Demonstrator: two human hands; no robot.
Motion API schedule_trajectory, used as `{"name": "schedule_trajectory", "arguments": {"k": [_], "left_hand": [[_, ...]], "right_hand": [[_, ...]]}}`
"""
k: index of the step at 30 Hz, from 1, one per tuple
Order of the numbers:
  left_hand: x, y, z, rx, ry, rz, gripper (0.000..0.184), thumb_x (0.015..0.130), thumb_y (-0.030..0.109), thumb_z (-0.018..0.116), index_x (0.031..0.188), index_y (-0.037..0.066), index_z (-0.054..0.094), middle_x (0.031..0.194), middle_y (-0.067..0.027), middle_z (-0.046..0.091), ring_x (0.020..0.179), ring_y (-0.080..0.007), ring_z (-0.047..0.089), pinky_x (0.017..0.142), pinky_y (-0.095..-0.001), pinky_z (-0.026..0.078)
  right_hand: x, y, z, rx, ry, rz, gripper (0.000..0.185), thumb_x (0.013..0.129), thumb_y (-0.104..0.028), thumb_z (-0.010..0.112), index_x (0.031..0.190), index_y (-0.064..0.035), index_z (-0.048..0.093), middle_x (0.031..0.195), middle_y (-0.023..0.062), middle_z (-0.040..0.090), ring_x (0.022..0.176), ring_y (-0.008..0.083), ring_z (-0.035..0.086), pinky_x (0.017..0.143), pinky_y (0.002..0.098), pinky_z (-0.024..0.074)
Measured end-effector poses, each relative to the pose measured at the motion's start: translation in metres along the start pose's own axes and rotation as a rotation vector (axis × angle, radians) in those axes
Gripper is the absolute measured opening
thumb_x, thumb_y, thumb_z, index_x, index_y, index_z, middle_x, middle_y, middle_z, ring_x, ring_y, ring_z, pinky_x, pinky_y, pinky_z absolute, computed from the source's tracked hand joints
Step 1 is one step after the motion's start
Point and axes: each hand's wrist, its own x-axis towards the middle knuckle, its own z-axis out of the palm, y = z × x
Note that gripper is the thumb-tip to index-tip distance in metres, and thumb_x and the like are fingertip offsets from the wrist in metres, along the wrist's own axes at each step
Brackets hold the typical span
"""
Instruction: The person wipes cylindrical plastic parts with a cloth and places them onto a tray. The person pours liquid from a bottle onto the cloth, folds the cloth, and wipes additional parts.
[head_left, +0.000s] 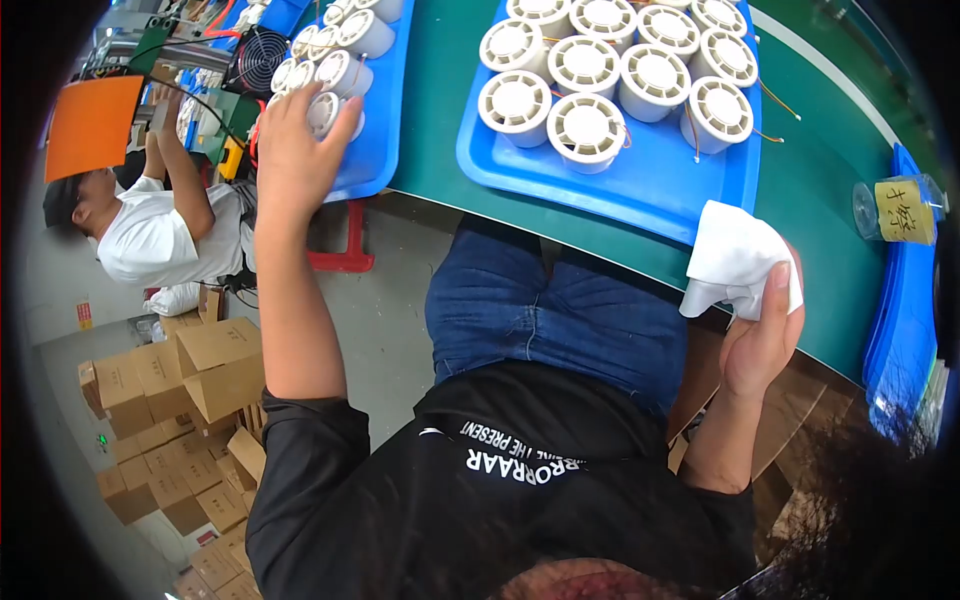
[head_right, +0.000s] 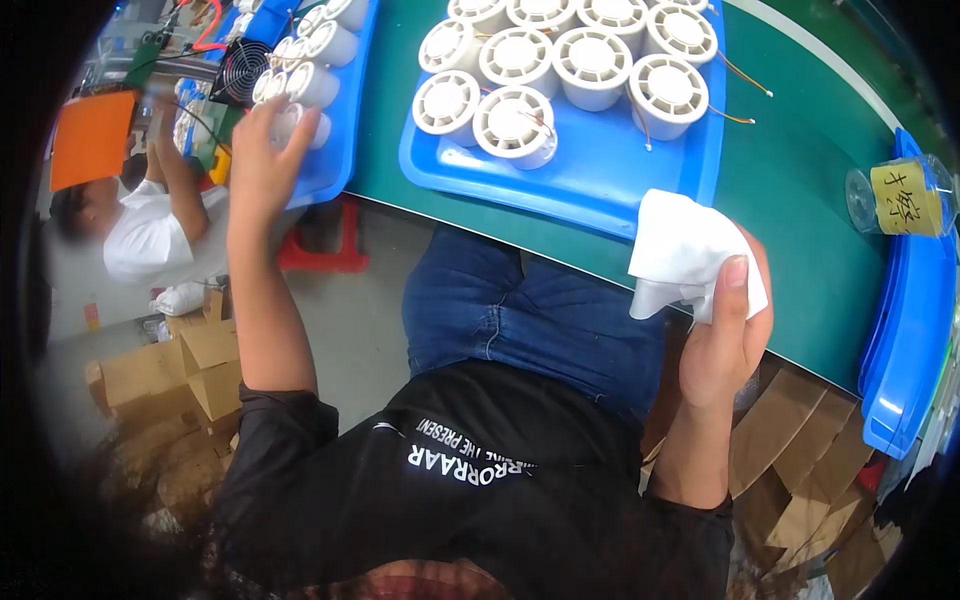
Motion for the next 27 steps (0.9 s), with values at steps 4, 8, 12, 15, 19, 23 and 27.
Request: {"name": "schedule_trajectory", "arguments": {"k": [4, 8, 12, 15, 19, 23, 27], "left_hand": [[-0.009, -0.031, 0.000, 0.045, -0.144, -0.163, 0.063, 0.087, 0.044, 0.074, 0.127, -0.003, 0.064, 0.115, -0.0277, 0.069, 0.110, -0.0422, 0.067, 0.094, -0.0453, 0.052], [-0.004, -0.008, -0.013, -0.114, -0.077, -0.088, 0.060, 0.087, 0.038, 0.075, 0.128, -0.004, 0.063, 0.114, -0.0277, 0.070, 0.106, -0.0392, 0.069, 0.092, -0.0432, 0.053], [-0.026, 0.011, -0.030, -1.003, -0.154, -0.173, 0.063, 0.084, 0.015, 0.077, 0.139, 0.001, 0.049, 0.124, -0.0180, 0.067, 0.102, -0.0250, 0.069, 0.084, -0.0324, 0.055], [-0.066, 0.041, -0.047, -1.636, -0.506, -0.163, 0.067, 0.082, 0.007, 0.073, 0.142, 0.005, 0.044, 0.138, -0.0211, 0.056, 0.112, -0.0263, 0.065, 0.082, -0.0326, 0.057], [-0.109, 0.081, -0.027, -2.329, -0.810, -0.096, 0.063, 0.085, 0.017, 0.070, 0.141, 0.004, 0.045, 0.146, -0.0279, 0.048, 0.122, -0.0340, 0.060, 0.091, -0.0390, 0.055], [-0.145, 0.108, -0.014, -2.458, -0.804, -0.110, 0.059, 0.089, 0.020, 0.071, 0.140, 0.004, 0.046, 0.147, -0.0260, 0.049, 0.130, -0.0332, 0.055, 0.105, -0.0432, 0.048], [-0.169, 0.110, -0.014, -2.308, -0.756, -0.070, 0.071, 0.083, 0.005, 0.080, 0.145, 0.004, 0.044, 0.144, -0.0196, 0.053, 0.130, -0.0273, 0.055, 0.110, -0.0419, 0.044]], "right_hand": [[-0.001, 0.001, -0.003, 0.024, -0.049, 0.022, 0.043, 0.109, -0.026, 0.048, 0.133, 0.0084, 0.056, 0.123, 0.0145, 0.065, 0.114, 0.0200, 0.061, 0.100, 0.0347, 0.0458], [0.001, -0.001, -0.001, 0.081, 0.037, 0.093, 0.036, 0.108, -0.025, 0.051, 0.124, 0.0057, 0.063, 0.113, 0.0088, 0.068, 0.103, 0.0115, 0.060, 0.092, 0.0276, 0.0456], [-0.018, -0.019, 0.001, 0.127, 0.021, 0.114, 0.034, 0.107, -0.024, 0.053, 0.120, 0.0054, 0.064, 0.105, 0.0070, 0.070, 0.096, 0.0120, 0.064, 0.086, 0.0274, 0.0488], [-0.045, -0.037, 0.021, 0.014, -0.207, 0.225, 0.033, 0.108, -0.026, 0.053, 0.117, 0.0038, 0.066, 0.101, 0.0057, 0.071, 0.090, 0.0112, 0.065, 0.080, 0.0283, 0.0510], [-0.073, -0.020, 0.049, -0.255, -0.540, 0.233, 0.035, 0.108, -0.035, 0.053, 0.109, -0.0036, 0.067, 0.083, 0.0054, 0.069, 0.076, 0.0096, 0.062, 0.070, 0.0298, 0.0511], [-0.092, -0.034, 0.061, -0.490, -0.718, 0.122, 0.032, 0.106, -0.034, 0.051, 0.113, -0.0056, 0.064, 0.086, 0.0188, 0.070, 0.082, 0.0388, 0.069, 0.072, 0.0417, 0.0537], [-0.096, -0.031, 0.053, -0.348, -0.586, 0.169, 0.036, 0.108, -0.036, 0.051, 0.114, -0.0033, 0.065, 0.090, 0.0099, 0.071, 0.082, 0.0169, 0.066, 0.075, 0.0329, 0.0526]]}}
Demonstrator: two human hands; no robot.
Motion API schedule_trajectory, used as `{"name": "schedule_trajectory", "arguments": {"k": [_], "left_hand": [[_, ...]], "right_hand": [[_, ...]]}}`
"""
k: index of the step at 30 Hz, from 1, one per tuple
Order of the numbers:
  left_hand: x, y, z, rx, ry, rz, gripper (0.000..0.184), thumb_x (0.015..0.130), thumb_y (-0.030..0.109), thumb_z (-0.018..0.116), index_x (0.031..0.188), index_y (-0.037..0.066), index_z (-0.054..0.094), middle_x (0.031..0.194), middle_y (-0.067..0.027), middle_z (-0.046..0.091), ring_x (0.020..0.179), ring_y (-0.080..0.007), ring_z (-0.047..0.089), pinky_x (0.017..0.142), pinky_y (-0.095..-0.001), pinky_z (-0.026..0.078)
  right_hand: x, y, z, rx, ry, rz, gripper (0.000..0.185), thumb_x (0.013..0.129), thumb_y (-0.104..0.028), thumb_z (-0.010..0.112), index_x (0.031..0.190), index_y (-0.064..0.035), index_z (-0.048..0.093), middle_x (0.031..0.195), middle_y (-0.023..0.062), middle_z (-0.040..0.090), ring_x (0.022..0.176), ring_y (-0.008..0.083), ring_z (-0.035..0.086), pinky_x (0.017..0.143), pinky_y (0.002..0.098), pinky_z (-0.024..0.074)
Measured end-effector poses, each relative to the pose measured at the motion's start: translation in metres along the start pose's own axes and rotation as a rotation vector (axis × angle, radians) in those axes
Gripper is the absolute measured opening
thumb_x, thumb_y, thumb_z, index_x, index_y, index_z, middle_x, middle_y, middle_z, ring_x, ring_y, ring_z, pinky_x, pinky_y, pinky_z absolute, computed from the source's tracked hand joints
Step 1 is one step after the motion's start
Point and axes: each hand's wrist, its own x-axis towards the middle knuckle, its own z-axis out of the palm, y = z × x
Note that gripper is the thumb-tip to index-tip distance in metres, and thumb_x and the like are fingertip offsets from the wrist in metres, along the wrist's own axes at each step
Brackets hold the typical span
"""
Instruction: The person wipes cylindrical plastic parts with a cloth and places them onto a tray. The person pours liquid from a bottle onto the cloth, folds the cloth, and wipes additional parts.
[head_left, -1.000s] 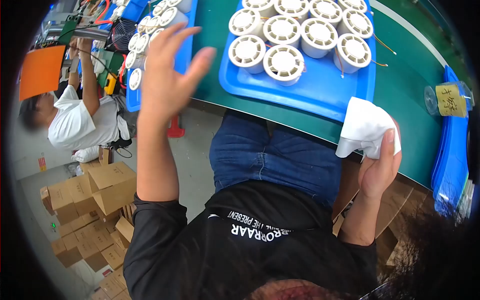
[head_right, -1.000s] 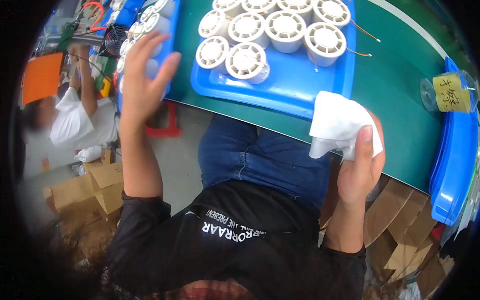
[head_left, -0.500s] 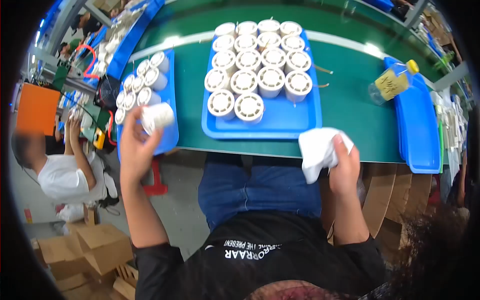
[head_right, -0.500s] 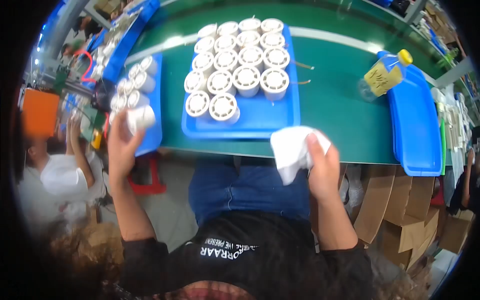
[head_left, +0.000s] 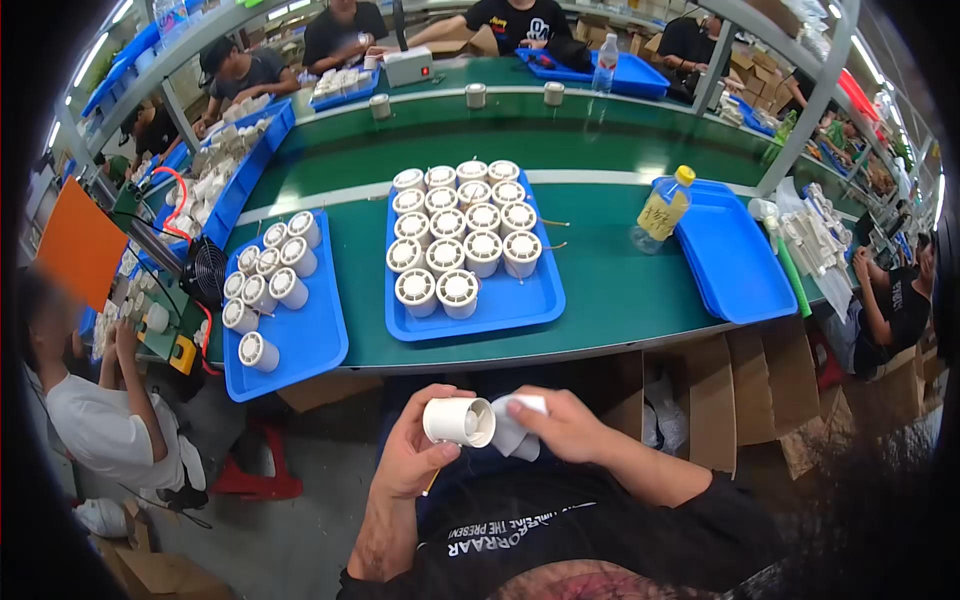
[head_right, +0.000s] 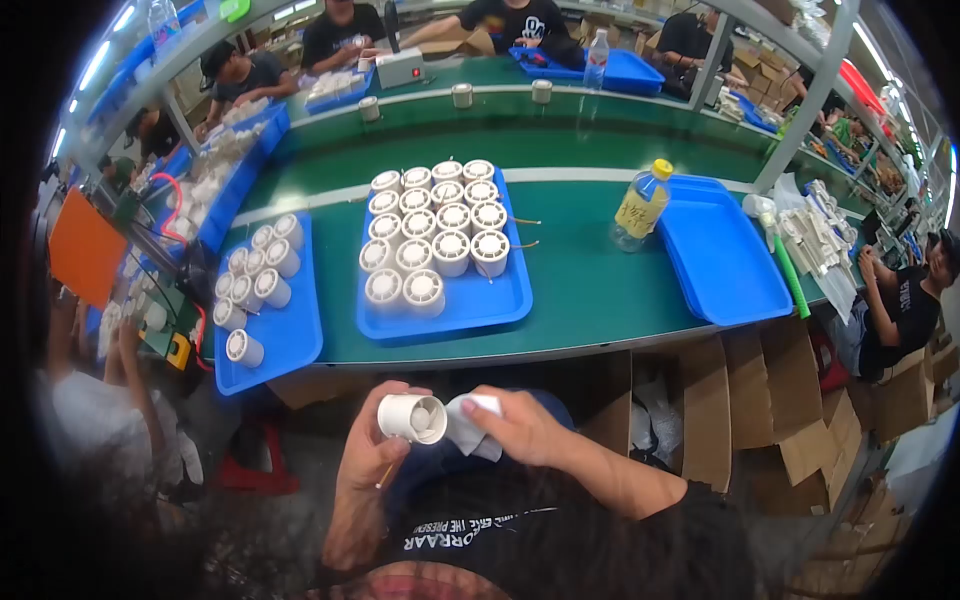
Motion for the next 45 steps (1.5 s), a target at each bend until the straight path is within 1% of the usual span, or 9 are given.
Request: {"name": "schedule_trajectory", "arguments": {"k": [6, 9, 11, 13, 19, 26, 32, 36, 45], "left_hand": [[-0.019, 0.010, 0.018, 0.158, 0.060, -0.071, 0.069, 0.082, -0.006, 0.078, 0.144, 0.000, 0.049, 0.134, -0.0124, 0.059, 0.124, -0.0202, 0.059, 0.105, -0.0332, 0.049], [-0.018, 0.004, 0.023, 0.255, 0.155, -0.034, 0.063, 0.082, -0.005, 0.079, 0.139, -0.003, 0.052, 0.127, -0.0129, 0.063, 0.118, -0.0211, 0.063, 0.102, -0.0339, 0.052], [-0.017, 0.003, 0.030, 0.283, 0.208, 0.002, 0.058, 0.082, -0.005, 0.078, 0.134, -0.005, 0.054, 0.122, -0.0133, 0.065, 0.113, -0.0219, 0.066, 0.099, -0.0345, 0.055], [-0.019, 0.000, 0.028, 0.265, 0.208, 0.021, 0.057, 0.082, -0.006, 0.078, 0.134, -0.005, 0.055, 0.122, -0.0133, 0.066, 0.113, -0.0223, 0.067, 0.099, -0.0348, 0.055], [-0.027, 0.000, 0.019, 0.244, 0.256, -0.025, 0.053, 0.081, -0.007, 0.075, 0.131, -0.006, 0.058, 0.120, -0.0111, 0.067, 0.112, -0.0195, 0.067, 0.095, -0.0323, 0.055], [-0.042, 0.035, 0.007, 0.740, 0.120, -0.003, 0.060, 0.077, -0.003, 0.082, 0.133, -0.001, 0.061, 0.124, -0.0091, 0.055, 0.114, -0.0210, 0.064, 0.098, -0.0356, 0.059], [-0.051, 0.045, -0.025, 0.989, -0.046, 0.041, 0.061, 0.072, 0.007, 0.090, 0.129, 0.005, 0.068, 0.128, -0.0102, 0.058, 0.117, -0.0210, 0.062, 0.099, -0.0353, 0.056], [-0.044, 0.032, -0.049, 0.809, -0.107, 0.026, 0.068, 0.069, 0.006, 0.090, 0.132, -0.001, 0.065, 0.146, -0.0169, 0.054, 0.132, -0.0240, 0.055, 0.107, -0.0379, 0.049], [0.020, 0.068, -0.027, 0.456, 0.214, -0.073, 0.072, 0.076, -0.006, 0.081, 0.143, -0.008, 0.052, 0.130, -0.0178, 0.065, 0.120, -0.0243, 0.064, 0.104, -0.0382, 0.050]], "right_hand": [[-0.006, -0.036, -0.022, 0.333, 0.280, -0.072, 0.036, 0.109, -0.030, 0.048, 0.122, -0.0007, 0.064, 0.100, 0.0082, 0.072, 0.089, 0.0169, 0.068, 0.083, 0.0297, 0.0525], [-0.022, -0.059, 0.004, -0.249, 0.485, -0.270, 0.033, 0.103, -0.027, 0.058, 0.123, -0.0011, 0.064, 0.104, 0.0116, 0.071, 0.094, 0.0245, 0.069, 0.088, 0.0359, 0.0521], [-0.036, -0.070, 0.024, -0.992, 0.226, -0.762, 0.041, 0.092, -0.020, 0.066, 0.128, -0.0027, 0.063, 0.120, 0.0137, 0.067, 0.109, 0.0295, 0.066, 0.100, 0.0419, 0.0476], [-0.039, -0.060, 0.044, -1.006, 0.241, -0.762, 0.060, 0.087, -0.019, 0.069, 0.144, -0.0064, 0.053, 0.138, 0.0121, 0.060, 0.130, 0.0262, 0.056, 0.112, 0.0446, 0.0380], [-0.032, -0.069, 0.061, -1.061, 0.256, -0.787, 0.057, 0.096, -0.031, 0.065, 0.139, 0.0032, 0.052, 0.133, 0.0178, 0.059, 0.123, 0.0307, 0.057, 0.108, 0.0440, 0.0401], [0.003, -0.045, 0.075, -0.522, -0.039, -0.398, 0.051, 0.103, -0.043, 0.053, 0.119, 0.0054, 0.055, 0.105, 0.0246, 0.061, 0.104, 0.0408, 0.058, 0.093, 0.0470, 0.0459], [0.033, -0.032, 0.079, 0.008, -0.464, 0.178, 0.074, 0.105, -0.067, 0.032, 0.106, -0.0011, 0.065, 0.097, 0.0106, 0.066, 0.089, 0.0185, 0.064, 0.080, 0.0338, 0.0513], [0.040, -0.026, 0.087, 0.582, -0.485, 0.552, 0.068, 0.103, -0.071, 0.034, 0.117, -0.0106, 0.063, 0.105, 0.0049, 0.067, 0.093, 0.0159, 0.067, 0.080, 0.0313, 0.0547], [0.042, -0.046, 0.069, 1.357, -0.291, 0.372, 0.058, 0.105, -0.060, 0.042, 0.118, -0.0089, 0.066, 0.096, 0.0029, 0.074, 0.080, 0.0142, 0.071, 0.071, 0.0314, 0.0588]]}}
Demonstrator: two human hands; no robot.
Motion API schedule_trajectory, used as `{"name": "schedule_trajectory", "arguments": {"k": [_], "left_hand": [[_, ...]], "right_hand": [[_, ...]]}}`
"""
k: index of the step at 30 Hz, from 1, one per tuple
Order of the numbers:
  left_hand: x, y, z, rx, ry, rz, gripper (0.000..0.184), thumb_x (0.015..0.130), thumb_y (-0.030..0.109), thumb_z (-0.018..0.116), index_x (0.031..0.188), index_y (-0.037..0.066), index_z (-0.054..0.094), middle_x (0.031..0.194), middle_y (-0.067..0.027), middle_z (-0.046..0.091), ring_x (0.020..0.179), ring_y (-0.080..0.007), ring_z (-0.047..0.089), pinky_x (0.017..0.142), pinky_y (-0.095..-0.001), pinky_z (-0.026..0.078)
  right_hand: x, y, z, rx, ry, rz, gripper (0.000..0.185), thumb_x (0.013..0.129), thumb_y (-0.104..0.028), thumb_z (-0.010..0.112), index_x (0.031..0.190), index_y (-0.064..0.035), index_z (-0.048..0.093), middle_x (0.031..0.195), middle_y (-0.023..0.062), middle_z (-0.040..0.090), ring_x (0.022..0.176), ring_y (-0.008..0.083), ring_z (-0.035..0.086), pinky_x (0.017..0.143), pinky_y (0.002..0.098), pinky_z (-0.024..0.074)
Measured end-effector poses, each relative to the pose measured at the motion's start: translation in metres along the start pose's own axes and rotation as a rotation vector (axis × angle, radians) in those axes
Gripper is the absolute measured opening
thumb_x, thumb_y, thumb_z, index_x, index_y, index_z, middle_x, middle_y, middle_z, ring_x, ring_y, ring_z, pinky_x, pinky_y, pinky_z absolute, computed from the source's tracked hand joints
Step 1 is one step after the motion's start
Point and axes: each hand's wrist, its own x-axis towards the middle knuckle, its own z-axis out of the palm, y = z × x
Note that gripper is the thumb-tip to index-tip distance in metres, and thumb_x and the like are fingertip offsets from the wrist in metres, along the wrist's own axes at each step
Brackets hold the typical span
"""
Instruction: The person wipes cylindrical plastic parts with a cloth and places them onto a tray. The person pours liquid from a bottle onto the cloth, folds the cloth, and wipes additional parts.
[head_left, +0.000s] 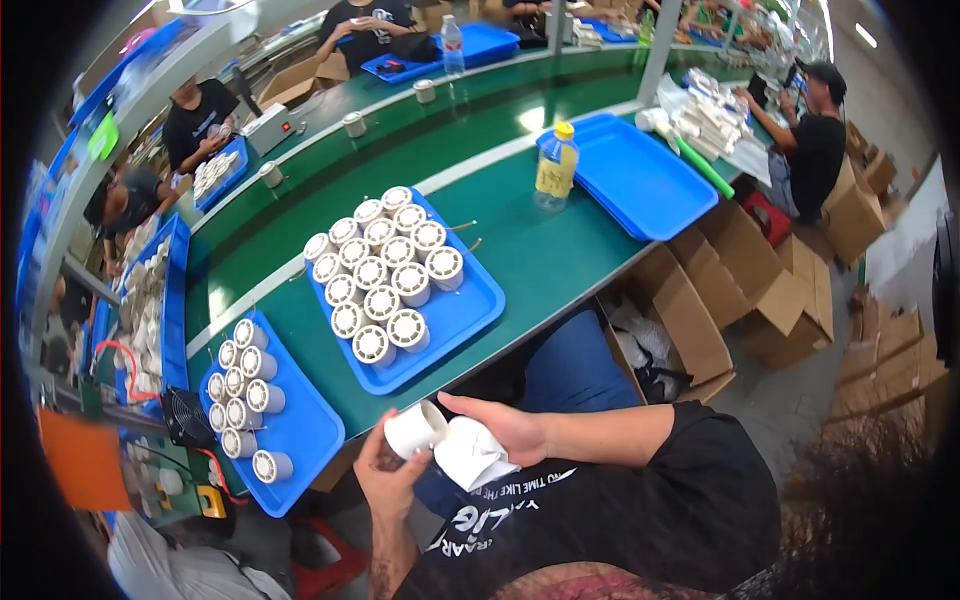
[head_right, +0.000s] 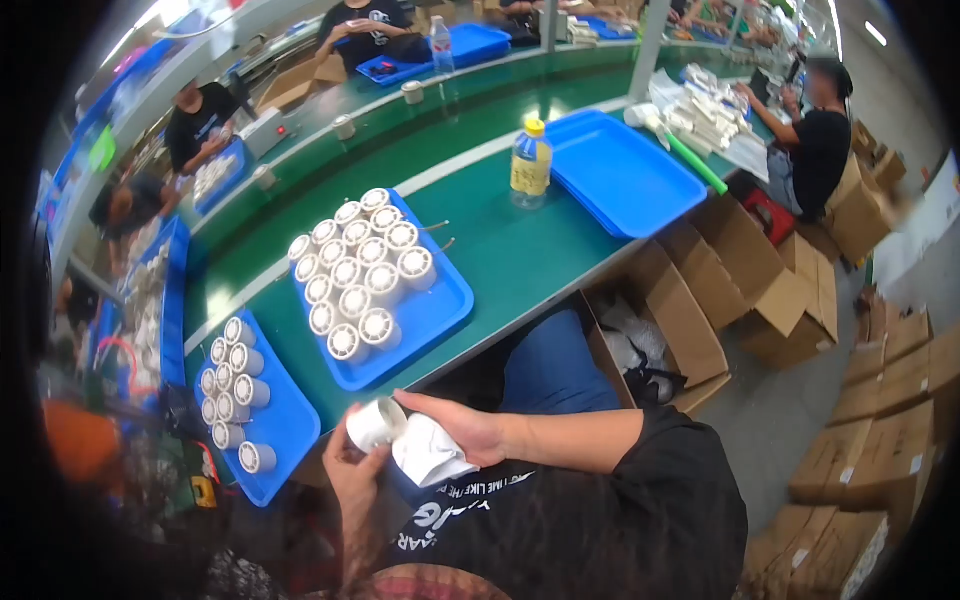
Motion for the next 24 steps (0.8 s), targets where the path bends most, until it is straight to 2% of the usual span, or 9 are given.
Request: {"name": "schedule_trajectory", "arguments": {"k": [4, 8, 10, 12, 14, 17, 18, 22, 24], "left_hand": [[0.034, 0.019, 0.032, 0.224, -0.109, 0.042, 0.072, 0.077, -0.006, 0.080, 0.143, -0.008, 0.051, 0.128, -0.0177, 0.066, 0.117, -0.0249, 0.065, 0.105, -0.0402, 0.050], [0.050, 0.044, 0.077, 0.251, -0.131, 0.146, 0.073, 0.076, -0.004, 0.084, 0.142, -0.006, 0.053, 0.124, -0.0155, 0.069, 0.115, -0.0216, 0.066, 0.103, -0.0368, 0.050], [0.052, 0.046, 0.093, 0.213, -0.160, 0.221, 0.074, 0.076, -0.002, 0.085, 0.143, -0.005, 0.053, 0.130, -0.0183, 0.067, 0.120, -0.0233, 0.065, 0.105, -0.0372, 0.050], [0.049, 0.042, 0.113, 0.167, -0.129, 0.269, 0.074, 0.077, -0.002, 0.085, 0.143, -0.005, 0.052, 0.132, -0.0187, 0.066, 0.121, -0.0239, 0.065, 0.106, -0.0379, 0.050], [0.045, 0.036, 0.127, 0.188, -0.065, 0.289, 0.074, 0.077, -0.002, 0.085, 0.142, -0.006, 0.051, 0.132, -0.0179, 0.066, 0.122, -0.0237, 0.065, 0.106, -0.0374, 0.050], [0.036, 0.032, 0.131, 0.150, 0.050, 0.213, 0.073, 0.078, -0.001, 0.085, 0.142, -0.006, 0.050, 0.130, -0.0171, 0.067, 0.121, -0.0222, 0.065, 0.106, -0.0360, 0.050], [0.033, 0.033, 0.130, 0.136, 0.059, 0.194, 0.073, 0.079, 0.000, 0.085, 0.142, -0.006, 0.051, 0.129, -0.0170, 0.067, 0.120, -0.0218, 0.065, 0.106, -0.0356, 0.050], [0.030, 0.040, 0.130, 0.081, 0.064, 0.138, 0.072, 0.080, 0.000, 0.085, 0.143, -0.005, 0.051, 0.129, -0.0167, 0.068, 0.120, -0.0204, 0.065, 0.104, -0.0342, 0.050], [0.034, 0.041, 0.130, 0.049, 0.054, 0.121, 0.072, 0.080, 0.001, 0.085, 0.143, -0.005, 0.050, 0.129, -0.0166, 0.067, 0.120, -0.0204, 0.065, 0.105, -0.0344, 0.050]], "right_hand": [[-0.043, -0.034, 0.019, -0.147, 0.097, -0.345, 0.031, 0.104, -0.028, 0.061, 0.119, -0.0025, 0.066, 0.102, 0.0047, 0.073, 0.089, 0.0136, 0.070, 0.078, 0.0298, 0.0566], [-0.091, -0.083, 0.019, -1.063, 0.661, -1.027, 0.029, 0.108, -0.030, 0.052, 0.110, -0.0021, 0.062, 0.092, 0.0023, 0.068, 0.081, 0.0073, 0.059, 0.075, 0.0254, 0.0486], [-0.094, -0.098, 0.011, -1.113, 0.743, -1.175, 0.031, 0.110, -0.029, 0.047, 0.112, -0.0004, 0.060, 0.083, 0.0012, 0.064, 0.074, 0.0071, 0.056, 0.068, 0.0223, 0.0458], [-0.096, -0.101, 0.001, -1.153, 0.590, -1.083, 0.050, 0.110, -0.046, 0.041, 0.116, 0.0000, 0.058, 0.089, 0.0033, 0.064, 0.079, 0.0083, 0.055, 0.070, 0.0230, 0.0453], [-0.088, -0.094, -0.004, -1.068, 0.278, -0.943, 0.084, 0.104, -0.069, 0.016, 0.114, 0.0026, 0.058, 0.108, 0.0110, 0.062, 0.100, 0.0162, 0.057, 0.091, 0.0301, 0.0428], [-0.081, -0.087, 0.002, -0.919, 0.096, -0.849, 0.084, 0.103, -0.066, 0.010, 0.116, 0.0040, 0.055, 0.114, 0.0128, 0.056, 0.105, 0.0202, 0.054, 0.096, 0.0338, 0.0409], [-0.081, -0.090, 0.005, -0.911, 0.034, -0.838, 0.071, 0.107, -0.058, 0.018, 0.118, 0.0036, 0.052, 0.114, 0.0121, 0.055, 0.100, 0.0202, 0.054, 0.094, 0.0358, 0.0427], [-0.074, -0.077, -0.005, -1.335, 0.198, -1.067, 0.036, 0.107, -0.029, 0.045, 0.117, 0.0045, 0.055, 0.110, 0.0152, 0.056, 0.100, 0.0237, 0.050, 0.095, 0.0385, 0.0403], [-0.066, -0.080, -0.014, -1.644, 0.248, -1.222, 0.031, 0.109, -0.024, 0.043, 0.112, 0.0033, 0.057, 0.108, 0.0156, 0.057, 0.096, 0.0221, 0.052, 0.091, 0.0362, 0.0427]]}}
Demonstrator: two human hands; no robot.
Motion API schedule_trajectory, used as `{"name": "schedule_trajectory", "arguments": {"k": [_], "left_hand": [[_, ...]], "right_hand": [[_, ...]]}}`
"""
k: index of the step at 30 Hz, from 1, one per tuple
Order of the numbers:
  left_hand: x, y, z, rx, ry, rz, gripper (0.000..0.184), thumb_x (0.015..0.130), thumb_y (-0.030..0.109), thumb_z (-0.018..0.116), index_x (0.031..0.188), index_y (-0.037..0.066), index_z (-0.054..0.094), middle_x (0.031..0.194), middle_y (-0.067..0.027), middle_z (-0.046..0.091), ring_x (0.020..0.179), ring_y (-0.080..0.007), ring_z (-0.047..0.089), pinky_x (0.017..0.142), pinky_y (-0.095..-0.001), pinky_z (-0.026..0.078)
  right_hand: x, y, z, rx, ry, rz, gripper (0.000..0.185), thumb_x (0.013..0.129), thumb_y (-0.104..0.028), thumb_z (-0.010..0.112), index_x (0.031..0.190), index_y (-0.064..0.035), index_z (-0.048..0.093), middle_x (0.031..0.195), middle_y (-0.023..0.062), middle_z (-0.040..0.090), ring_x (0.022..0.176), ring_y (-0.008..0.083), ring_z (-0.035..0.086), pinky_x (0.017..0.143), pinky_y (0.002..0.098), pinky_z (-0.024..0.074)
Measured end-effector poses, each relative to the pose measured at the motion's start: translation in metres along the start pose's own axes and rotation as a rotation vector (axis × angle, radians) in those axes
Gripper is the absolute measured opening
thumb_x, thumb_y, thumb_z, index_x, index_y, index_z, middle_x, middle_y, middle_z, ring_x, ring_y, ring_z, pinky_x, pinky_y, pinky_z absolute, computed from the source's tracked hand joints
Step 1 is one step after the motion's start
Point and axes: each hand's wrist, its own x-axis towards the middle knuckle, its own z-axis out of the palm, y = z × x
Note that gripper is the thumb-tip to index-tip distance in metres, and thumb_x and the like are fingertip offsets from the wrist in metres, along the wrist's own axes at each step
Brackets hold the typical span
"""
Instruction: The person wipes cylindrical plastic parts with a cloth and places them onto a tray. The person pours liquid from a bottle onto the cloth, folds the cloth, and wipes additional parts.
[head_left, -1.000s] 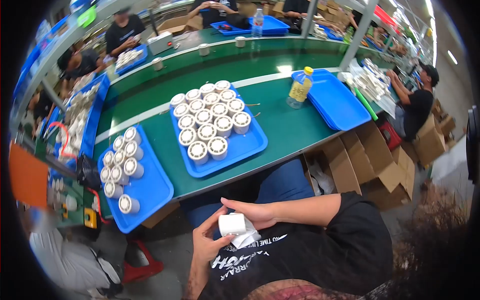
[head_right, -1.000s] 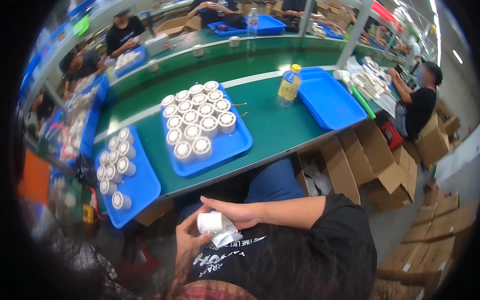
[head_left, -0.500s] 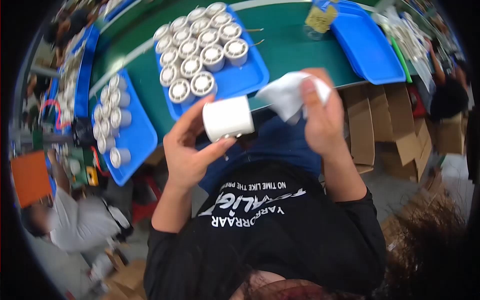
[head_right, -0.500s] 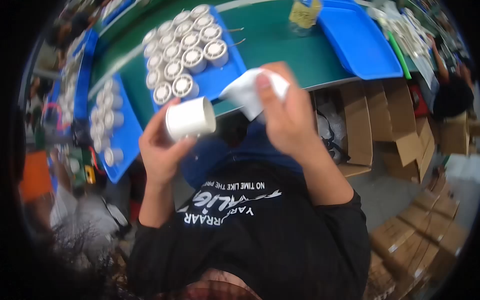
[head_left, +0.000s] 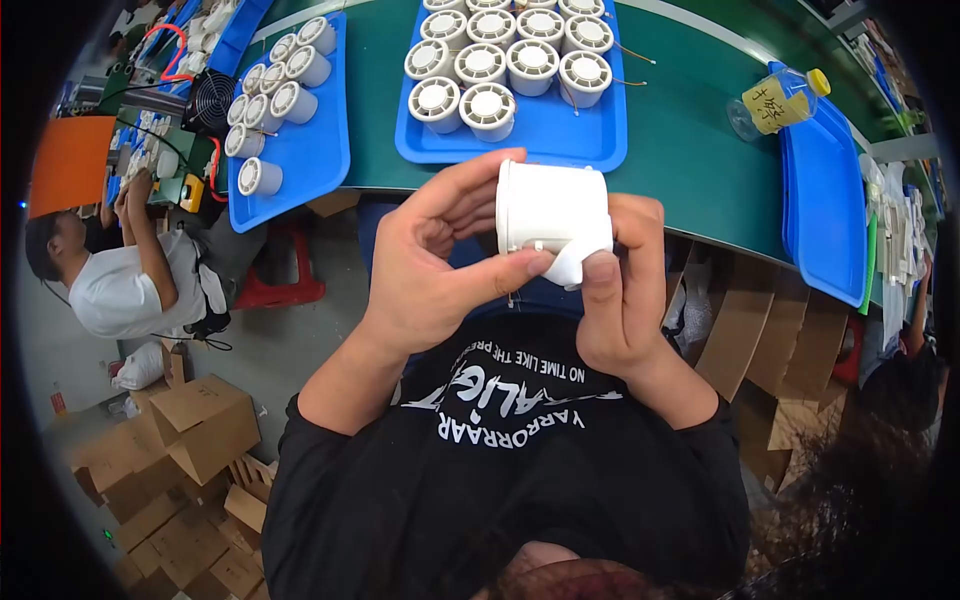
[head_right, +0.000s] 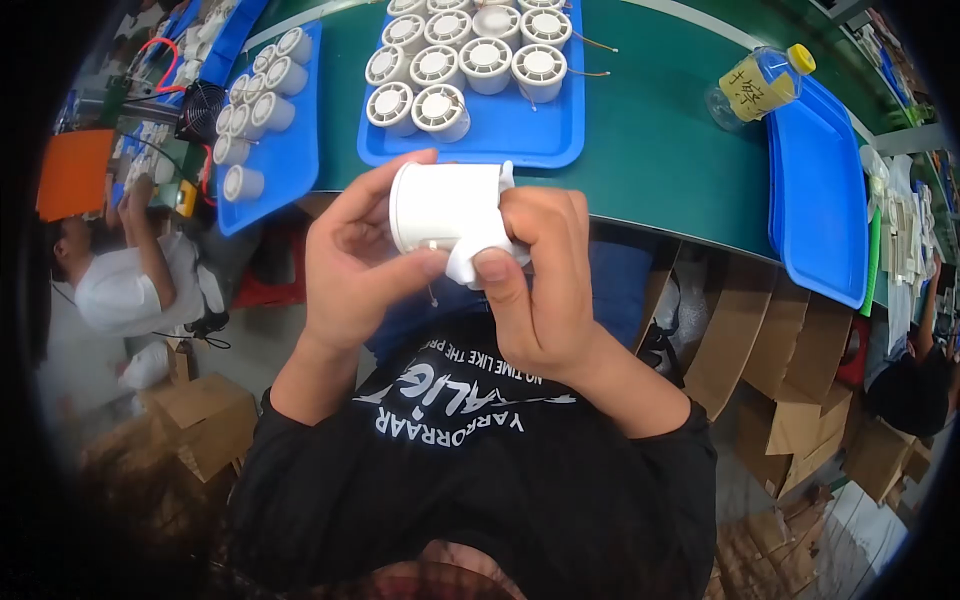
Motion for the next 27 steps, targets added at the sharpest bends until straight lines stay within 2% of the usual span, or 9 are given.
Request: {"name": "schedule_trajectory", "arguments": {"k": [4, 6, 8, 11, 15, 17, 20, 24, 27], "left_hand": [[0.013, 0.000, -0.021, 0.817, -0.066, 0.372, 0.068, 0.075, 0.003, 0.086, 0.138, -0.001, 0.060, 0.130, -0.0162, 0.069, 0.113, -0.0250, 0.071, 0.096, -0.0336, 0.056], [0.020, -0.006, -0.031, 0.888, -0.096, 0.465, 0.067, 0.072, 0.006, 0.087, 0.134, 0.001, 0.063, 0.128, -0.0159, 0.070, 0.109, -0.0272, 0.072, 0.092, -0.0338, 0.058], [0.025, 0.000, -0.039, 0.950, -0.124, 0.469, 0.067, 0.072, 0.007, 0.088, 0.134, 0.001, 0.063, 0.126, -0.0164, 0.071, 0.109, -0.0263, 0.073, 0.093, -0.0331, 0.057], [0.026, 0.008, -0.047, 0.760, -0.116, 0.223, 0.069, 0.074, 0.006, 0.087, 0.136, -0.001, 0.060, 0.124, -0.0170, 0.071, 0.111, -0.0246, 0.072, 0.095, -0.0338, 0.056], [0.032, -0.007, -0.051, 0.247, 0.004, 0.068, 0.072, 0.079, 0.003, 0.085, 0.142, -0.007, 0.051, 0.125, -0.0173, 0.069, 0.116, -0.0243, 0.068, 0.102, -0.0378, 0.053], [0.036, -0.011, -0.046, 0.178, 0.022, 0.049, 0.072, 0.078, 0.003, 0.085, 0.142, -0.005, 0.052, 0.127, -0.0172, 0.069, 0.115, -0.0234, 0.068, 0.102, -0.0368, 0.053], [0.044, -0.009, -0.048, 0.356, -0.042, 0.115, 0.070, 0.076, 0.001, 0.085, 0.140, -0.003, 0.056, 0.130, -0.0177, 0.068, 0.113, -0.0237, 0.070, 0.098, -0.0355, 0.056], [0.066, 0.010, -0.062, 0.934, -0.287, 0.452, 0.066, 0.071, -0.001, 0.083, 0.135, 0.001, 0.063, 0.132, -0.0181, 0.067, 0.110, -0.0275, 0.073, 0.090, -0.0349, 0.059], [0.078, 0.013, -0.063, 0.991, -0.425, 0.542, 0.064, 0.067, -0.003, 0.080, 0.130, -0.003, 0.065, 0.129, -0.0216, 0.068, 0.110, -0.0345, 0.071, 0.091, -0.0366, 0.059]], "right_hand": [[0.007, 0.007, 0.009, 0.550, 0.004, 0.620, 0.033, 0.111, -0.030, 0.043, 0.107, -0.0008, 0.059, 0.097, 0.0076, 0.061, 0.082, 0.0127, 0.054, 0.076, 0.0285, 0.0460], [0.025, 0.014, 0.010, 0.924, -0.023, 0.988, 0.035, 0.111, -0.033, 0.044, 0.105, -0.0030, 0.060, 0.091, 0.0027, 0.062, 0.075, 0.0080, 0.054, 0.070, 0.0251, 0.0459], [0.030, 0.020, 0.013, 0.923, -0.079, 0.953, 0.034, 0.111, -0.032, 0.044, 0.110, -0.0020, 0.059, 0.093, 0.0005, 0.062, 0.080, 0.0058, 0.056, 0.075, 0.0235, 0.0466], [0.028, 0.018, 0.015, 0.840, -0.124, 0.762, 0.032, 0.111, -0.032, 0.043, 0.110, -0.0038, 0.058, 0.093, -0.0004, 0.059, 0.083, 0.0037, 0.052, 0.076, 0.0225, 0.0444], [0.038, 0.021, 0.029, 0.249, -0.070, 0.161, 0.025, 0.104, -0.021, 0.056, 0.115, 0.0012, 0.057, 0.104, 0.0111, 0.059, 0.090, 0.0220, 0.053, 0.082, 0.0342, 0.0433], [0.036, 0.027, 0.029, 0.079, -0.075, 0.070, 0.025, 0.102, -0.020, 0.059, 0.115, 0.0016, 0.058, 0.103, 0.0129, 0.060, 0.091, 0.0261, 0.053, 0.084, 0.0357, 0.0433], [0.027, 0.026, 0.032, 0.208, -0.034, 0.264, 0.029, 0.104, -0.026, 0.059, 0.114, 0.0008, 0.058, 0.103, 0.0096, 0.061, 0.088, 0.0209, 0.054, 0.083, 0.0320, 0.0446], [0.041, 0.023, 0.023, 1.004, -0.001, 1.008, 0.032, 0.109, -0.034, 0.054, 0.112, -0.0024, 0.059, 0.096, -0.0003, 0.063, 0.083, 0.0050, 0.055, 0.077, 0.0227, 0.0462], [0.050, 0.029, 0.012, 1.201, -0.007, 1.093, 0.029, 0.109, -0.030, 0.052, 0.113, -0.0021, 0.059, 0.094, 0.0009, 0.063, 0.084, 0.0050, 0.055, 0.078, 0.0236, 0.0467]]}}
